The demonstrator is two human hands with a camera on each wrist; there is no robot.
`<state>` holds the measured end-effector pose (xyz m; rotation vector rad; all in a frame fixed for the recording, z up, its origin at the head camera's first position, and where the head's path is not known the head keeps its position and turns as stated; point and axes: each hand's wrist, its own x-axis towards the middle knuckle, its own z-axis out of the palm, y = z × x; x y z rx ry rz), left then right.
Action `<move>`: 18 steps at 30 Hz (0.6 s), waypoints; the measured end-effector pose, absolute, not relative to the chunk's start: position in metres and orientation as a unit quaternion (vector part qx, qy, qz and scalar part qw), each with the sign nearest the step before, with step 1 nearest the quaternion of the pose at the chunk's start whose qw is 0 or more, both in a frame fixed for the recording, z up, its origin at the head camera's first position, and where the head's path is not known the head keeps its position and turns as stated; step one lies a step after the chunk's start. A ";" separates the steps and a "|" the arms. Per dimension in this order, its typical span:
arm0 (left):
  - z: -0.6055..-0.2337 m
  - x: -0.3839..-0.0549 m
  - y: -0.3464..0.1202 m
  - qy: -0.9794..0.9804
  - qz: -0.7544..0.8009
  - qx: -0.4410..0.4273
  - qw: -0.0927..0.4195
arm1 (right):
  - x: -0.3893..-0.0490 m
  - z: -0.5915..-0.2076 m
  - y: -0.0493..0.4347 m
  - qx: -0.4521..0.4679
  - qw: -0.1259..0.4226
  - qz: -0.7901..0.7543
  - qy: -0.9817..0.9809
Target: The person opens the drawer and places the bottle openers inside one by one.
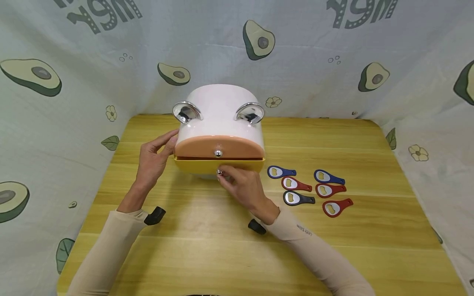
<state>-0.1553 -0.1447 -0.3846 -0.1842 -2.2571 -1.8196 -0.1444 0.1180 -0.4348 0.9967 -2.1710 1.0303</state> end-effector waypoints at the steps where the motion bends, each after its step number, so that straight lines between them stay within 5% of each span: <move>1: -0.384 -0.155 -0.144 -0.772 -0.621 -0.063 0.117 | -0.143 -0.434 0.118 0.371 0.265 0.382 -0.804; 18: -0.385 -0.156 -0.144 -0.771 -0.623 -0.058 0.117 | -0.123 -0.435 0.123 0.403 0.261 0.384 -0.789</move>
